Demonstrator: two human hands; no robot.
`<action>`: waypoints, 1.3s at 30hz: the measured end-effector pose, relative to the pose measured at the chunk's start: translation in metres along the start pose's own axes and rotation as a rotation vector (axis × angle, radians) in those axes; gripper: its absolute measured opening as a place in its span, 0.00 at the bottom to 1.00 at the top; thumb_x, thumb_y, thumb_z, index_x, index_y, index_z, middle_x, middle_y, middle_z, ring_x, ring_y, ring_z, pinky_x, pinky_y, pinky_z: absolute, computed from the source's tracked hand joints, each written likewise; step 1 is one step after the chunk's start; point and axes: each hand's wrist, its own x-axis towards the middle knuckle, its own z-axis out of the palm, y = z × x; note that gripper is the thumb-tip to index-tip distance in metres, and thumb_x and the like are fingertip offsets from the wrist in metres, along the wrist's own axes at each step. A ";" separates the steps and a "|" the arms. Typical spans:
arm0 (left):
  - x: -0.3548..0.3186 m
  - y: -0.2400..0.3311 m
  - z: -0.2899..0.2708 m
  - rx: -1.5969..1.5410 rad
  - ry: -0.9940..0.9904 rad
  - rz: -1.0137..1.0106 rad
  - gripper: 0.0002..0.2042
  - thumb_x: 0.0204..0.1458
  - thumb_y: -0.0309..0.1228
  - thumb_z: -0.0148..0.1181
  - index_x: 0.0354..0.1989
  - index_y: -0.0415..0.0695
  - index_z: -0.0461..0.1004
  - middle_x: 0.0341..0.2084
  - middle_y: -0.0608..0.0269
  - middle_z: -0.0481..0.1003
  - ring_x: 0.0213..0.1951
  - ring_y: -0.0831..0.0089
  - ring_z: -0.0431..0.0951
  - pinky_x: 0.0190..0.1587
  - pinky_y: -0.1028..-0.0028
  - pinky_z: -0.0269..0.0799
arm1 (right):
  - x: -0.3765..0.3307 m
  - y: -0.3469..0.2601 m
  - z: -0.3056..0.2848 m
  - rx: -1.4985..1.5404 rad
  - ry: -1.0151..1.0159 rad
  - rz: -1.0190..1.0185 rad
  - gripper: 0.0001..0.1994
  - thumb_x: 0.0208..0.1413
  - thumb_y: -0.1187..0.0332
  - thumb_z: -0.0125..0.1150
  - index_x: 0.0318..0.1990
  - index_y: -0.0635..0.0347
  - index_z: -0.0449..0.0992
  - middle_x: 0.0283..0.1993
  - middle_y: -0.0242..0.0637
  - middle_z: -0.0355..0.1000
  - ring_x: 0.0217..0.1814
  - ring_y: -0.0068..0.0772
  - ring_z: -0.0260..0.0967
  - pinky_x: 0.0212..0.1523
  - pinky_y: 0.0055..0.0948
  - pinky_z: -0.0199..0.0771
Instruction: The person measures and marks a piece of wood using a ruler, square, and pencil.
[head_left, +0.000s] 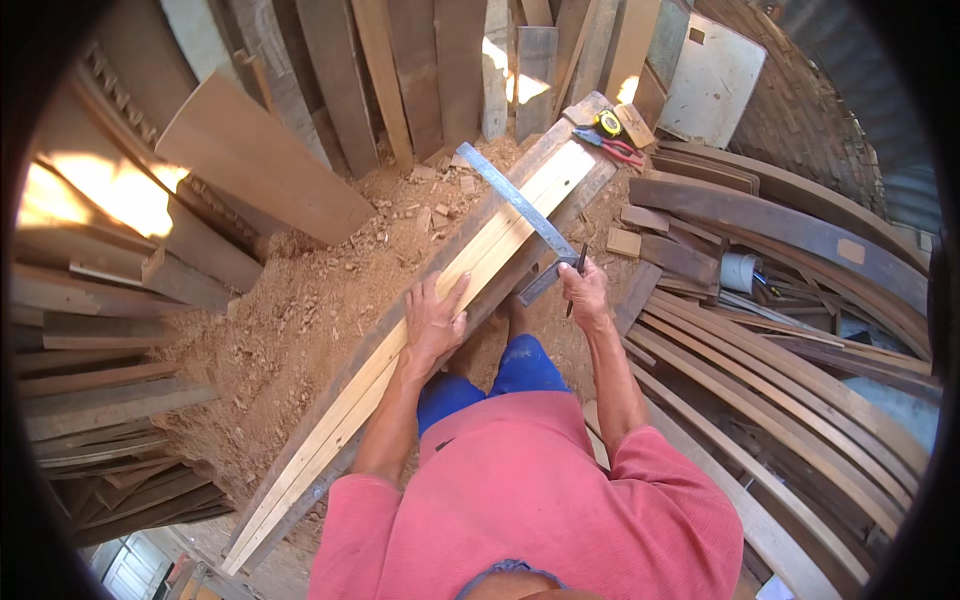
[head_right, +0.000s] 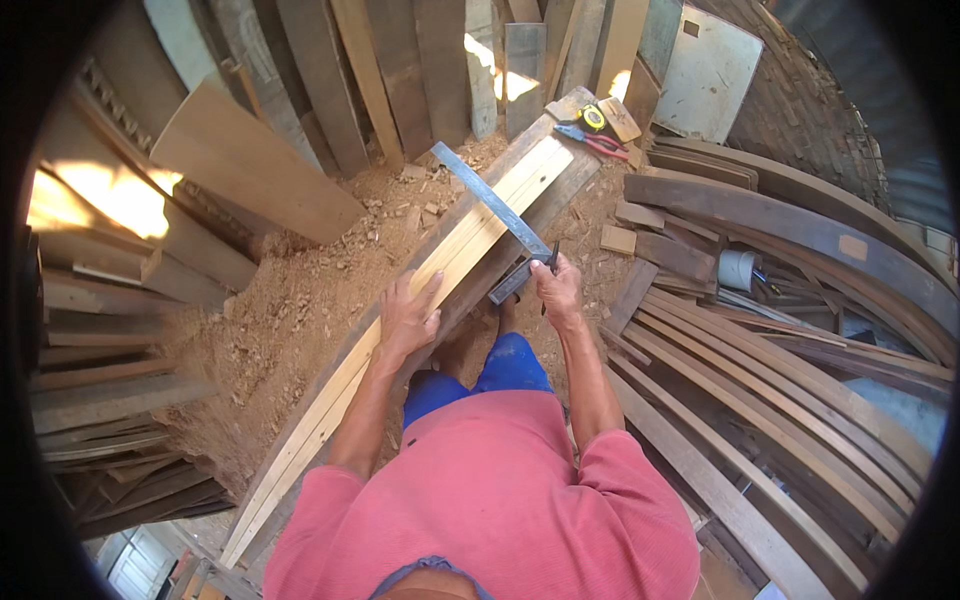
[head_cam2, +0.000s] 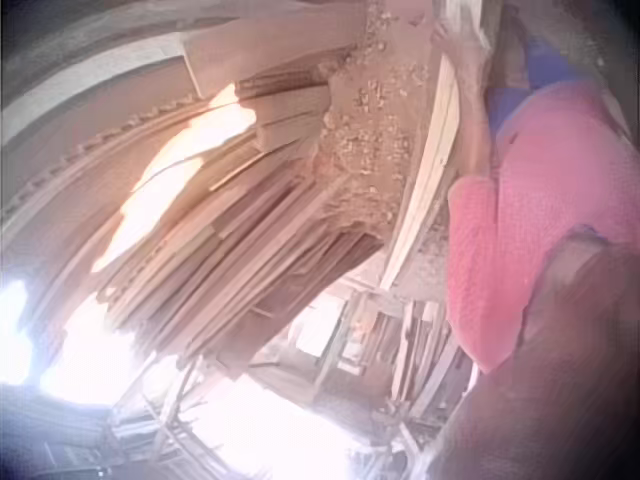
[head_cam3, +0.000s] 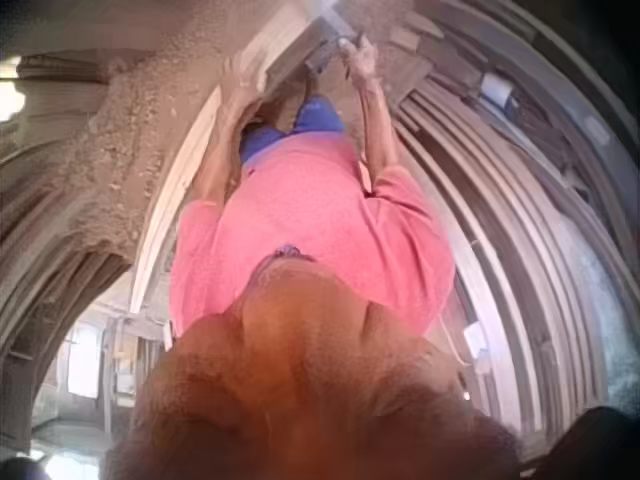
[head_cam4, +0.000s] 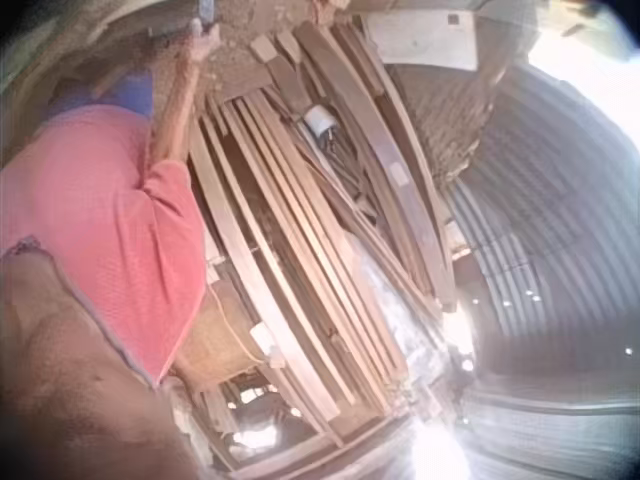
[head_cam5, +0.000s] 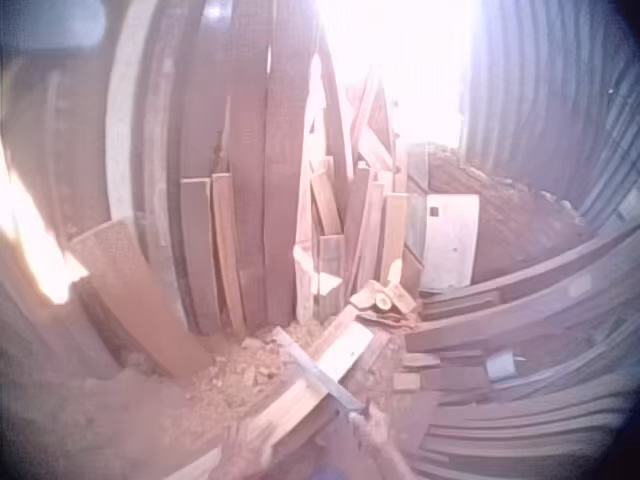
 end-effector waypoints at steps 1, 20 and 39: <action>0.018 0.008 0.004 -0.008 -0.037 -0.032 0.37 0.48 0.40 0.72 0.72 0.61 0.72 0.66 0.42 0.66 0.62 0.42 0.66 0.66 0.45 0.61 | 0.014 -0.005 -0.006 0.010 0.028 0.067 0.05 0.64 0.68 0.69 0.42 0.55 0.78 0.27 0.17 0.65 0.22 0.11 0.56 0.21 0.21 0.54; 0.252 0.136 0.071 -0.064 0.027 0.038 0.42 0.37 0.37 0.79 0.68 0.69 0.74 0.74 0.38 0.56 0.67 0.38 0.62 0.67 0.43 0.59 | 0.159 -0.059 -0.031 0.004 -0.020 0.239 0.12 0.65 0.75 0.65 0.54 0.68 0.81 0.43 0.30 0.81 0.42 0.18 0.74 0.46 0.23 0.75; 0.257 0.141 0.073 -0.032 0.059 0.006 0.38 0.40 0.39 0.76 0.67 0.77 0.77 0.73 0.46 0.59 0.61 0.43 0.66 0.62 0.49 0.62 | 0.161 -0.056 -0.032 0.058 -0.005 0.184 0.10 0.63 0.76 0.66 0.51 0.69 0.79 0.42 0.32 0.81 0.41 0.18 0.75 0.43 0.24 0.77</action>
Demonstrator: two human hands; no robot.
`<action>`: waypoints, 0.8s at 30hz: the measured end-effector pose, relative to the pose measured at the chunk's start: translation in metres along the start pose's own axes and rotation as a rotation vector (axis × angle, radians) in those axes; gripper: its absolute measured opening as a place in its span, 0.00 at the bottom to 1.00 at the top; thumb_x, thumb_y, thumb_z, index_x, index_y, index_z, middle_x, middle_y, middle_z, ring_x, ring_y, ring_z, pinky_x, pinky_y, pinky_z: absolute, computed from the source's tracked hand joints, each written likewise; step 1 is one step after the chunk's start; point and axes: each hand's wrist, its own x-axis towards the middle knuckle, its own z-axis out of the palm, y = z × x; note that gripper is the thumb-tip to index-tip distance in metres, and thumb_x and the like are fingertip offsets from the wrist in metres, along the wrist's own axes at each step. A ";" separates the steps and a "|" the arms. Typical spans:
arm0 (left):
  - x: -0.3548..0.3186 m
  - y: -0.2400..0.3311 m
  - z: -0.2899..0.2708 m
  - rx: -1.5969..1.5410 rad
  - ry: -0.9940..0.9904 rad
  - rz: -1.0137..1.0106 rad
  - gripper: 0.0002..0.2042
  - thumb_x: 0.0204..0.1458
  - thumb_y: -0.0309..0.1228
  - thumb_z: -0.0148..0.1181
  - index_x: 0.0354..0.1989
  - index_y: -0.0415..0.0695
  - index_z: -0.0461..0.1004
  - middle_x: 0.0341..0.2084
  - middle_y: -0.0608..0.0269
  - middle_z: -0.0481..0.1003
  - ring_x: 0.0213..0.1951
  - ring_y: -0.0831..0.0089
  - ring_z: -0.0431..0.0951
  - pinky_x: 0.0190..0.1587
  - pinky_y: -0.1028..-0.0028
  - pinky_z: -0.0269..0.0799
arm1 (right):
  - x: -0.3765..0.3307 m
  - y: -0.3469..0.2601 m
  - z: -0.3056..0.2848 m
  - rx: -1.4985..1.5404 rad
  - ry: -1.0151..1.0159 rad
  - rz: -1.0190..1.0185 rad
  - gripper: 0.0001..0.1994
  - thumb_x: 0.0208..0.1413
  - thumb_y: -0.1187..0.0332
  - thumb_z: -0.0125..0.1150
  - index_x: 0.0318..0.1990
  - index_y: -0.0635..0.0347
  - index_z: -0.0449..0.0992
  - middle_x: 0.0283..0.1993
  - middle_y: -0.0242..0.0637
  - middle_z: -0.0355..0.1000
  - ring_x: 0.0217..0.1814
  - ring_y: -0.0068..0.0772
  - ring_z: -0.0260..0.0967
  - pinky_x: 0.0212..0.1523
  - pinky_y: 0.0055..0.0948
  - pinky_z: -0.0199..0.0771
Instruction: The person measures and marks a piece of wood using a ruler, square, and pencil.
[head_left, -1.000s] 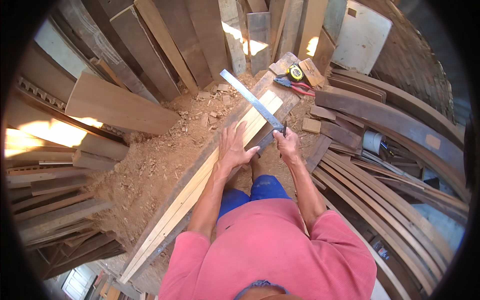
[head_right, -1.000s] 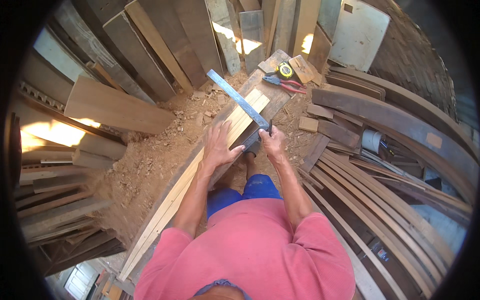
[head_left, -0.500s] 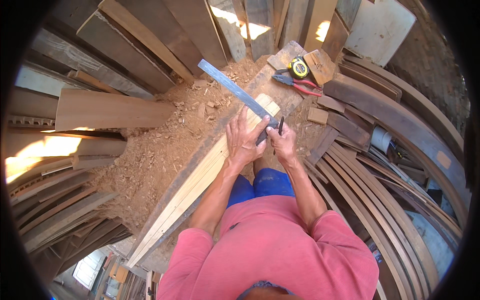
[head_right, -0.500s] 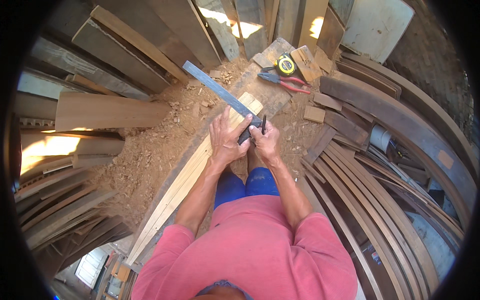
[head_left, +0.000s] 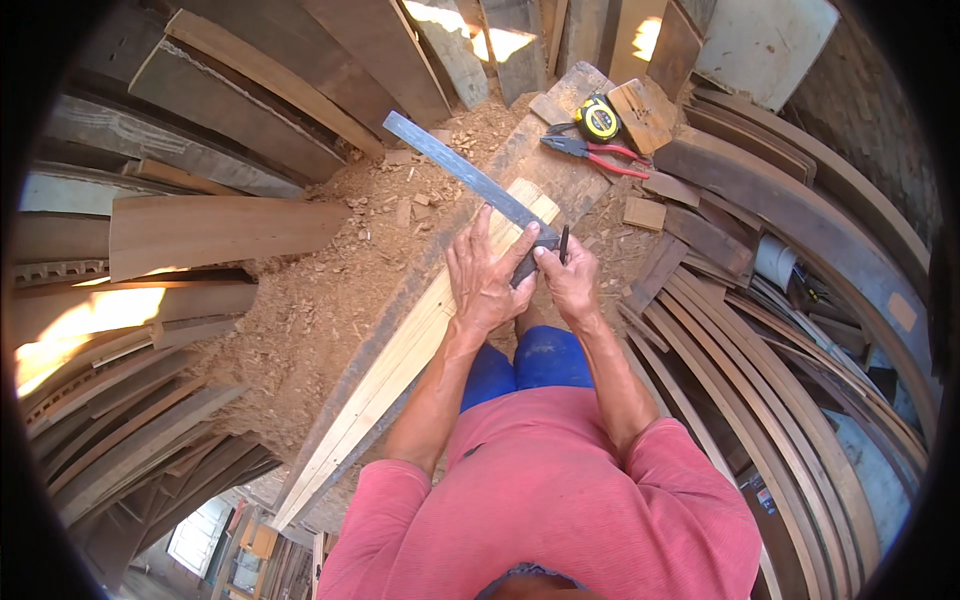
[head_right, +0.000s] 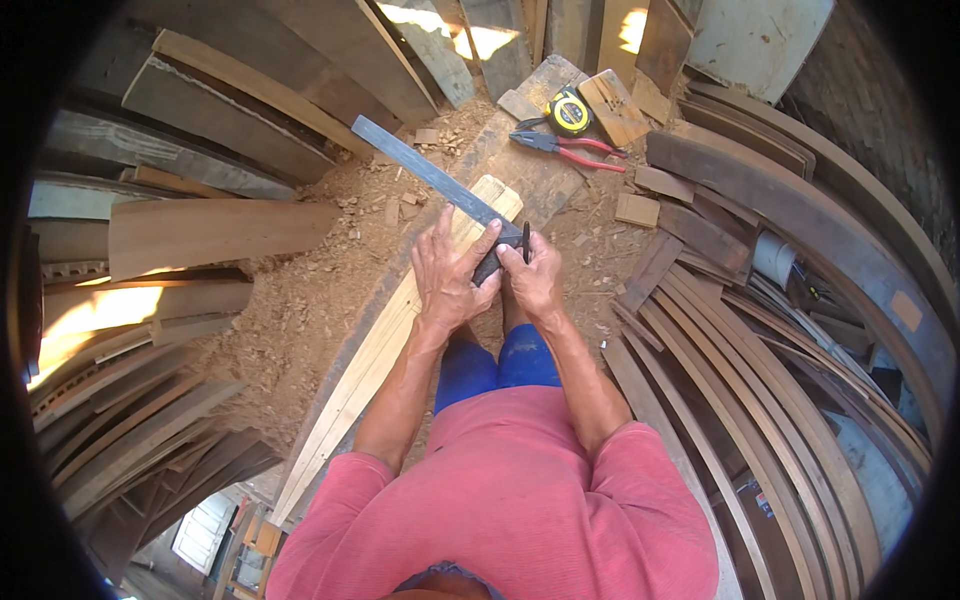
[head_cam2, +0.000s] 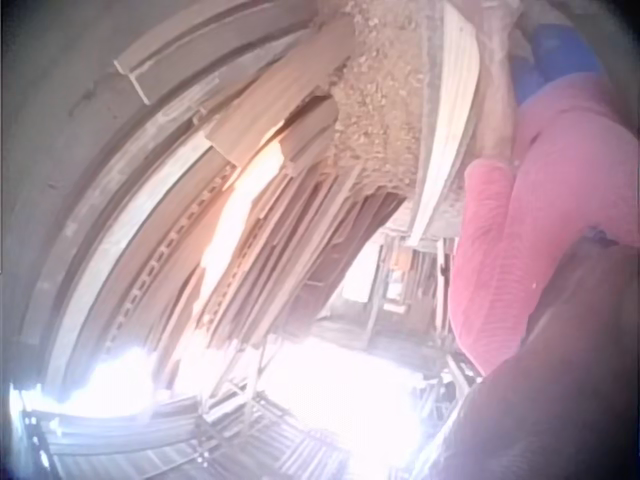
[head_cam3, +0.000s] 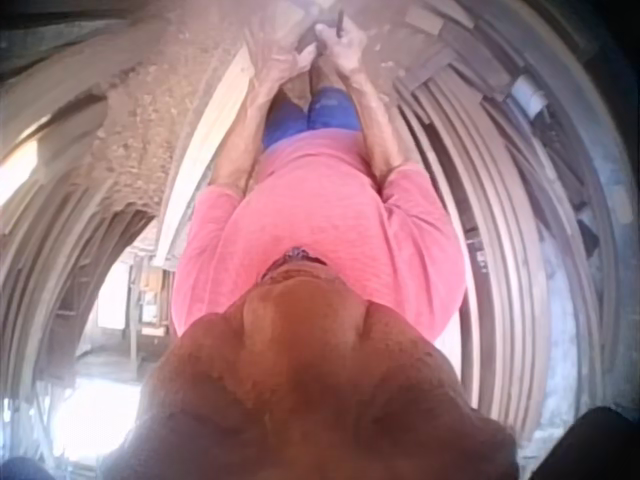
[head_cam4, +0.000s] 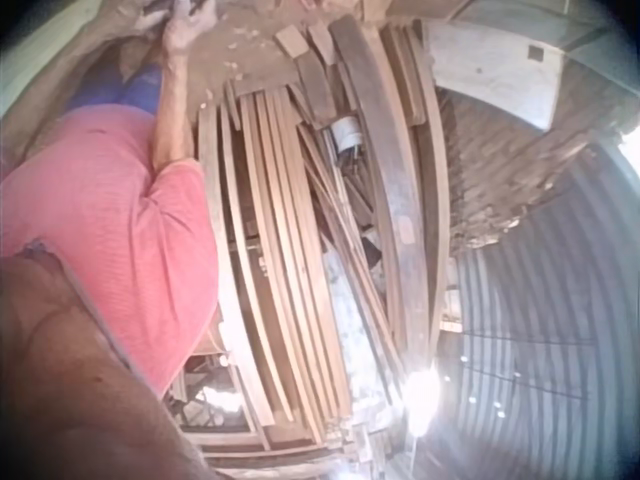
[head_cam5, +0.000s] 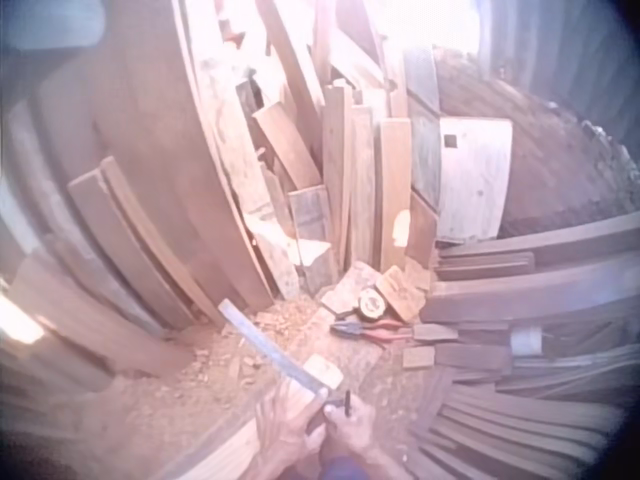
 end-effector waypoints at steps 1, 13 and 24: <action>0.000 0.000 0.000 0.006 -0.001 -0.001 0.38 0.40 0.39 0.76 0.67 0.77 0.77 0.73 0.46 0.59 0.61 0.43 0.66 0.61 0.49 0.62 | 0.000 -0.001 0.000 -0.012 0.003 0.013 0.10 0.64 0.77 0.65 0.51 0.69 0.79 0.43 0.33 0.81 0.42 0.19 0.75 0.44 0.24 0.77; 0.000 0.000 0.001 0.006 -0.008 -0.002 0.38 0.41 0.41 0.77 0.67 0.76 0.76 0.73 0.45 0.59 0.61 0.43 0.66 0.61 0.48 0.62 | 0.004 0.008 -0.003 0.058 -0.028 -0.014 0.12 0.64 0.77 0.65 0.53 0.70 0.78 0.44 0.34 0.81 0.42 0.20 0.76 0.45 0.24 0.78; 0.001 0.001 -0.001 0.003 -0.003 -0.002 0.37 0.41 0.41 0.77 0.66 0.76 0.77 0.72 0.45 0.60 0.62 0.43 0.66 0.62 0.49 0.62 | 0.001 -0.003 0.001 0.092 -0.032 0.012 0.13 0.64 0.80 0.63 0.55 0.70 0.78 0.47 0.36 0.81 0.46 0.22 0.78 0.49 0.25 0.79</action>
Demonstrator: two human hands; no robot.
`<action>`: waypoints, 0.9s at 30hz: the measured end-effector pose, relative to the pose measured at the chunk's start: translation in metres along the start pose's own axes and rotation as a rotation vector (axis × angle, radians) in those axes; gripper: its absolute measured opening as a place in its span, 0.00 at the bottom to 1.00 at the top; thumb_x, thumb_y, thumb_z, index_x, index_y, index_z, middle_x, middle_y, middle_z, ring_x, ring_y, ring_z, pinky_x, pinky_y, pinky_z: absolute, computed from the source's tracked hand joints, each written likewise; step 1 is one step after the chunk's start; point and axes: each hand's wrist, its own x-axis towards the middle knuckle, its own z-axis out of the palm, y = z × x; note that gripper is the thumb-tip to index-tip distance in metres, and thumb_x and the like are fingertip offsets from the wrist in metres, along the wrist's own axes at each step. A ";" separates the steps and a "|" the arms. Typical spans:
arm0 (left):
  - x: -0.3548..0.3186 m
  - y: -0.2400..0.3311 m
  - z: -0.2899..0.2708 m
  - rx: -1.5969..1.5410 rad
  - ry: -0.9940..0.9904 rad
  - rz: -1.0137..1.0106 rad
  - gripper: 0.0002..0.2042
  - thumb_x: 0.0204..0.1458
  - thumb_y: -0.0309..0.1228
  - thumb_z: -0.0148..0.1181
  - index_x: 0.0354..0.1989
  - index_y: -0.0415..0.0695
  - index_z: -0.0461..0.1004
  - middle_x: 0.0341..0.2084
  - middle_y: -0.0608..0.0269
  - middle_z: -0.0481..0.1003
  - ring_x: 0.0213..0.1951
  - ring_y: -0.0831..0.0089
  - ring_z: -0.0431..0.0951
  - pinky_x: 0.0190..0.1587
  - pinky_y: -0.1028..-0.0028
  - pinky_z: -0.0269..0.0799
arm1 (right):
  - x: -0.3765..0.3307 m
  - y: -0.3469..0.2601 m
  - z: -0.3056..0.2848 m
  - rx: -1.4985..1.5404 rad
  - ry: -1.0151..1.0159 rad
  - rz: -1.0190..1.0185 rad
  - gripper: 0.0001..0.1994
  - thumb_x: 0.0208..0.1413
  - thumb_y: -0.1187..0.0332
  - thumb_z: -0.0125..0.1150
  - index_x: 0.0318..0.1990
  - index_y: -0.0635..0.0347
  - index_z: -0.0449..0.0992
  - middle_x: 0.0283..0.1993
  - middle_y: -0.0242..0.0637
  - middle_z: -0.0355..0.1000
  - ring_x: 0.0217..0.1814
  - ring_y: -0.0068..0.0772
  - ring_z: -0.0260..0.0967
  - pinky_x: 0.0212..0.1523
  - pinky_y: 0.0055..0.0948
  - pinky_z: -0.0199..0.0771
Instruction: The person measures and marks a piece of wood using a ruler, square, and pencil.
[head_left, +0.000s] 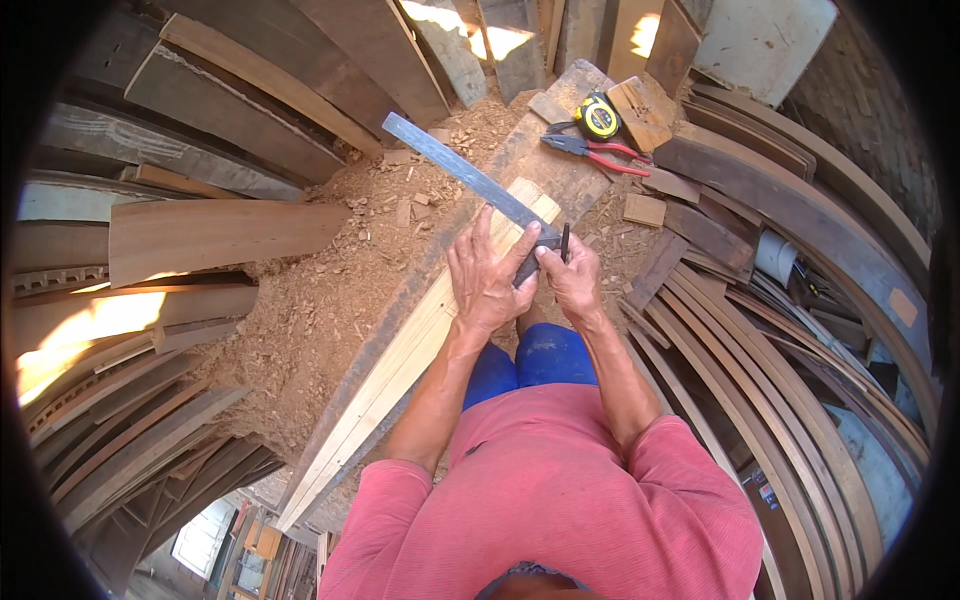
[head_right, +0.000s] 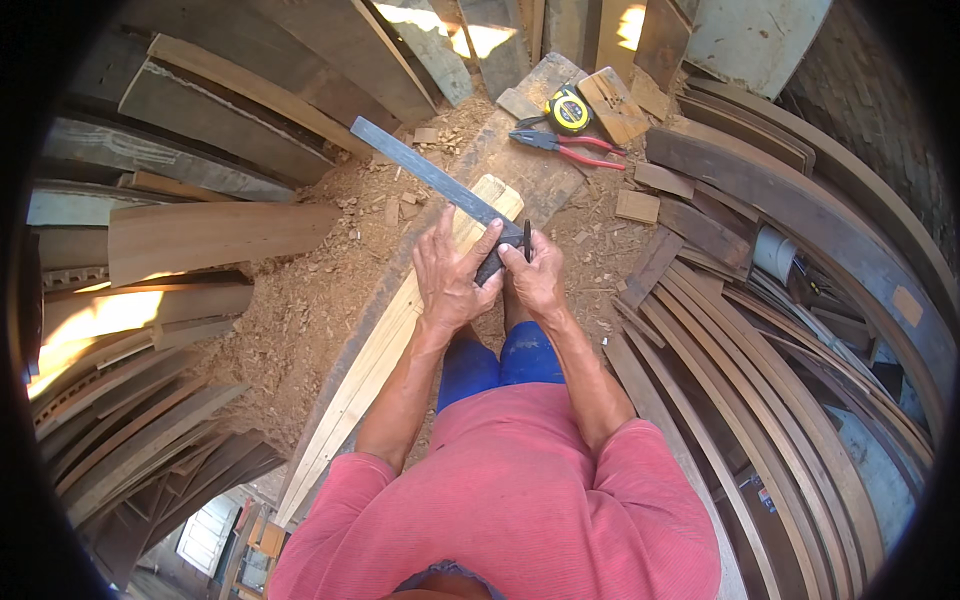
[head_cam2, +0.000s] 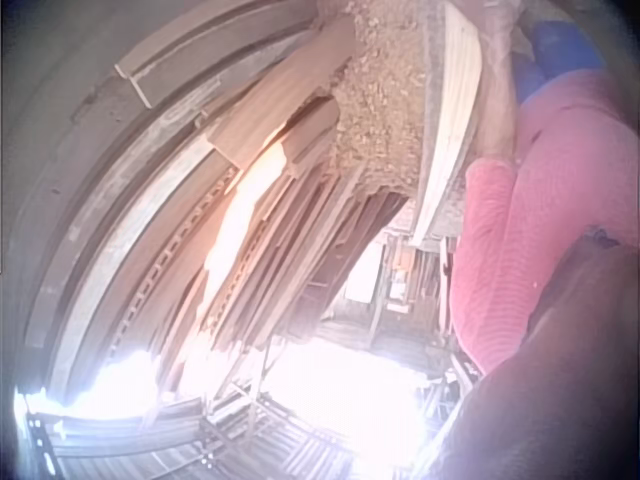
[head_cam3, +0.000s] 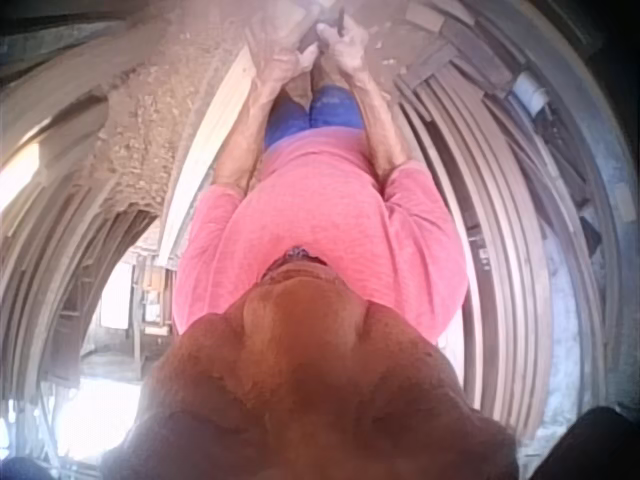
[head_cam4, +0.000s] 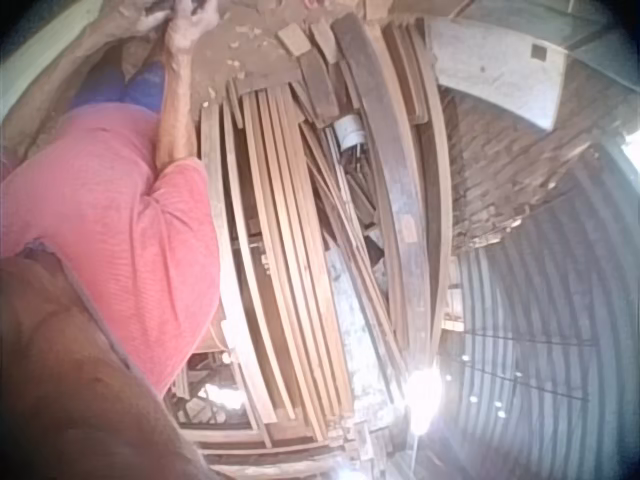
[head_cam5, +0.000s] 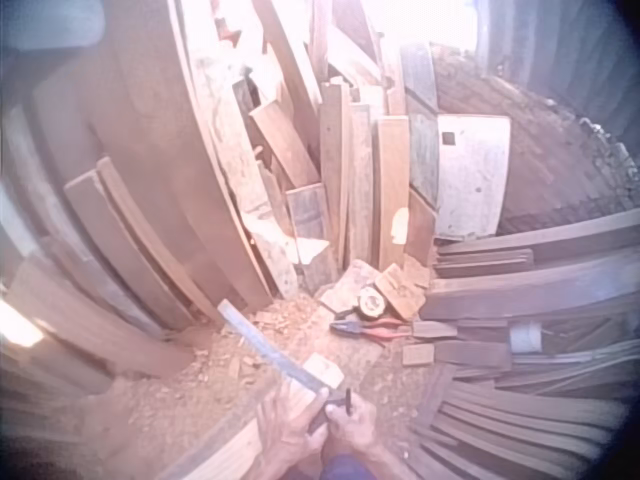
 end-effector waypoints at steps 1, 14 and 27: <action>0.000 0.000 0.000 0.004 0.003 0.001 0.37 0.41 0.40 0.77 0.66 0.76 0.77 0.72 0.45 0.60 0.62 0.43 0.66 0.62 0.49 0.62 | 0.000 -0.001 0.000 -0.017 0.002 0.011 0.14 0.64 0.80 0.63 0.55 0.70 0.78 0.47 0.36 0.81 0.46 0.22 0.78 0.50 0.25 0.79; 0.000 -0.001 0.000 0.023 0.009 0.033 0.40 0.38 0.38 0.77 0.68 0.74 0.77 0.72 0.40 0.59 0.61 0.42 0.67 0.63 0.49 0.62 | -0.002 -0.055 -0.034 -0.791 0.300 -0.644 0.13 0.70 0.61 0.63 0.49 0.63 0.85 0.41 0.38 0.79 0.40 0.29 0.75 0.45 0.32 0.76; 0.001 0.003 -0.001 -0.007 -0.015 -0.018 0.39 0.39 0.37 0.77 0.67 0.75 0.77 0.70 0.41 0.60 0.64 0.42 0.64 0.65 0.47 0.60 | 0.025 -0.114 0.005 -0.813 -0.239 -0.645 0.10 0.64 0.70 0.64 0.47 0.65 0.85 0.41 0.49 0.83 0.40 0.48 0.77 0.44 0.40 0.77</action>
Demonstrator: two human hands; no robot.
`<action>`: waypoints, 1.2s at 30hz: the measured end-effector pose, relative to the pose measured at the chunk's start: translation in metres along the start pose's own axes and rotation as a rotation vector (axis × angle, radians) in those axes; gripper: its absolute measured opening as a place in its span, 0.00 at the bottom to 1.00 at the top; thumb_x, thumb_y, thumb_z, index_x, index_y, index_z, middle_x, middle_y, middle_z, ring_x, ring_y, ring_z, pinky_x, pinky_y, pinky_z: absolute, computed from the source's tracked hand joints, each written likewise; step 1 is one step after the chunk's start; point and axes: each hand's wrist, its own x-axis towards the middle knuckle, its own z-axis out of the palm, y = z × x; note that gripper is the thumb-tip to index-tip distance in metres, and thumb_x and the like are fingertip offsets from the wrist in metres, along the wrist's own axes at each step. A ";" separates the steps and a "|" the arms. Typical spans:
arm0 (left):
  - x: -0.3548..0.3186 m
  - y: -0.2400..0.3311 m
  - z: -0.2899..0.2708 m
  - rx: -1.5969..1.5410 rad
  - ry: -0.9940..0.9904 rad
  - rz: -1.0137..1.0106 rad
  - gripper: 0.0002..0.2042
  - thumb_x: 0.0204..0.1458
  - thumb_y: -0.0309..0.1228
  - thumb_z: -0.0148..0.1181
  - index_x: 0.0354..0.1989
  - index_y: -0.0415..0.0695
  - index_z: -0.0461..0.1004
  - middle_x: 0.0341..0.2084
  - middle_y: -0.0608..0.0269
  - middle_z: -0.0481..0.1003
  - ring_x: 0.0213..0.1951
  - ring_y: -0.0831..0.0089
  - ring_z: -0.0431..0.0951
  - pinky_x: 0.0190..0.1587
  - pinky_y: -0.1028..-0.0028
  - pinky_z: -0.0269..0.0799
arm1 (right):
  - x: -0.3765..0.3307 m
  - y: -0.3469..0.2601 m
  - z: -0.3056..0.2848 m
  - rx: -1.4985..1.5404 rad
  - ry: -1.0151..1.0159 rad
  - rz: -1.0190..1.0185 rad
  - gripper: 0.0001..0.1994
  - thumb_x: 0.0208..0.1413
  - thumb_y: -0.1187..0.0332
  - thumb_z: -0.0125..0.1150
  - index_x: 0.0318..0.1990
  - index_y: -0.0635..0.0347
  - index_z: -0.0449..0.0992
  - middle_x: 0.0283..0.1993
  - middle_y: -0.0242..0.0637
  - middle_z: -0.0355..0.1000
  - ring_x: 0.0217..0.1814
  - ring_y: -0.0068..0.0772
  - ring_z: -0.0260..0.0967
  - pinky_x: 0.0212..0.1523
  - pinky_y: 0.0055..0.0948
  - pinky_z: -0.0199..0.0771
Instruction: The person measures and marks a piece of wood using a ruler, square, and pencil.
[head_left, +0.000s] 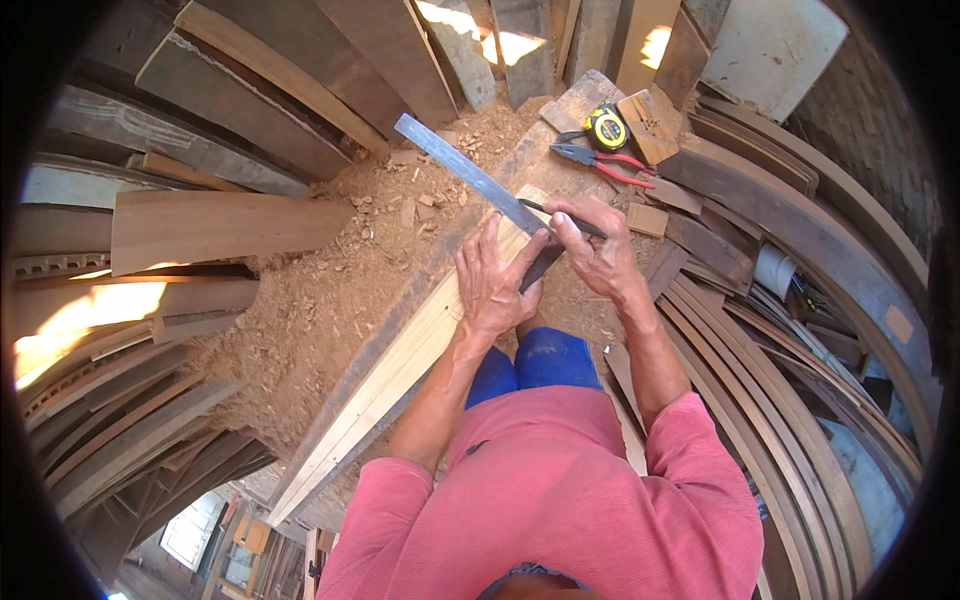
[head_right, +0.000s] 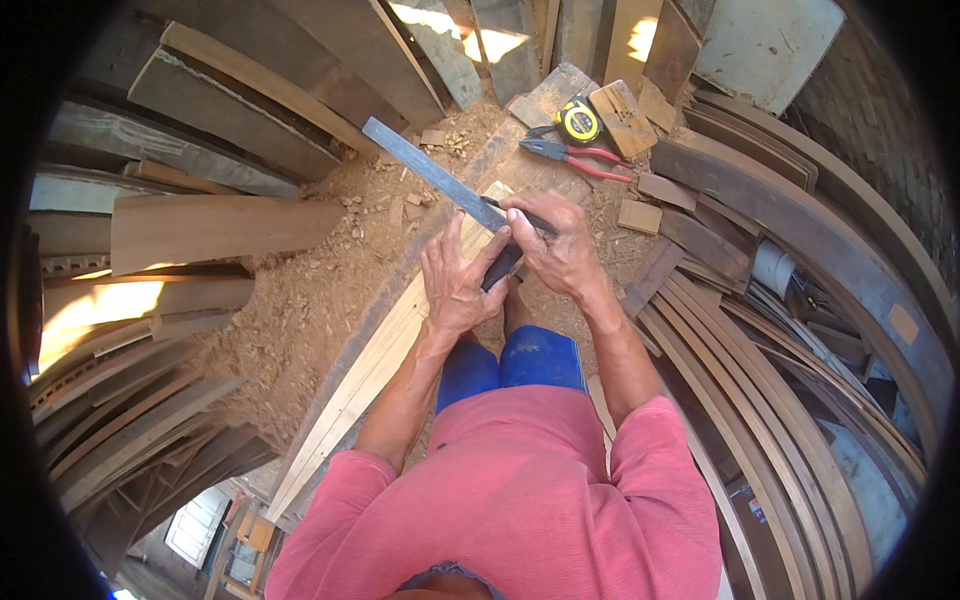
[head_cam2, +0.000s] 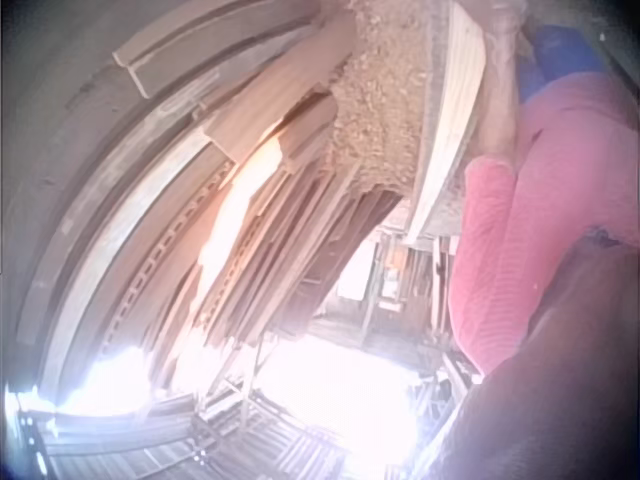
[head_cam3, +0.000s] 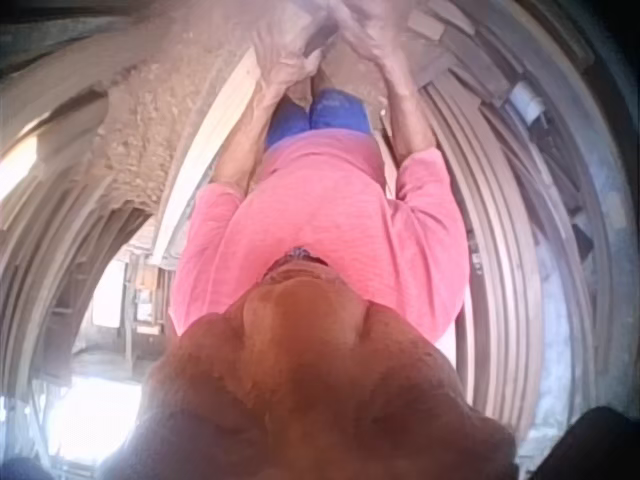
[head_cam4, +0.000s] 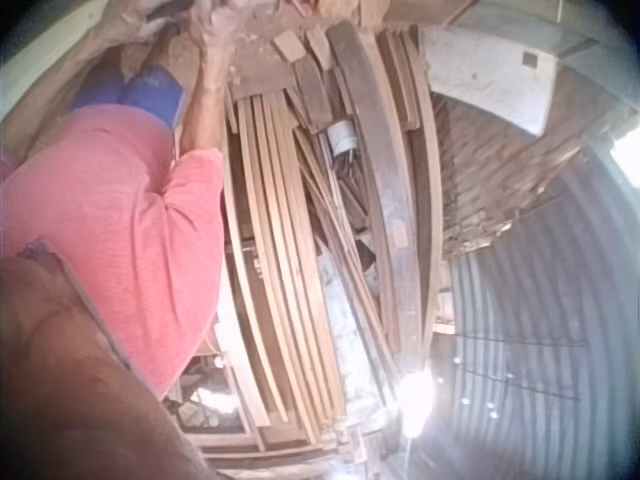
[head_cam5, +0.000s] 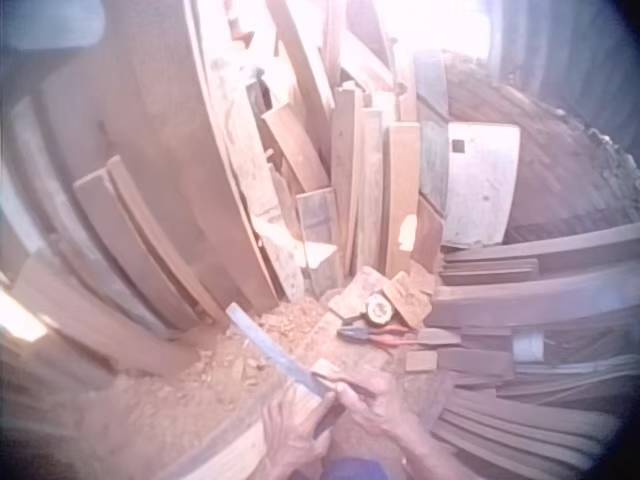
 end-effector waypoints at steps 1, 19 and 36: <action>0.000 0.000 0.000 -0.002 0.006 0.005 0.39 0.39 0.37 0.77 0.66 0.75 0.77 0.70 0.41 0.60 0.64 0.42 0.64 0.65 0.47 0.60 | -0.001 -0.001 -0.006 -0.032 -0.014 -0.028 0.10 0.63 0.70 0.64 0.46 0.65 0.85 0.40 0.49 0.82 0.40 0.49 0.77 0.44 0.41 0.77; 0.001 0.001 -0.002 0.006 0.044 0.028 0.37 0.38 0.37 0.77 0.65 0.71 0.79 0.68 0.41 0.62 0.61 0.42 0.66 0.63 0.49 0.61 | 0.003 -0.010 -0.011 0.034 -0.012 0.058 0.11 0.65 0.69 0.62 0.46 0.66 0.85 0.41 0.51 0.82 0.42 0.51 0.79 0.46 0.43 0.77; -0.004 -0.004 0.003 -0.036 0.050 0.040 0.39 0.37 0.36 0.77 0.66 0.70 0.78 0.71 0.40 0.59 0.65 0.40 0.63 0.66 0.46 0.58 | -0.041 0.037 0.006 -0.299 -0.287 0.352 0.13 0.68 0.64 0.56 0.44 0.64 0.83 0.39 0.55 0.81 0.43 0.55 0.78 0.46 0.52 0.75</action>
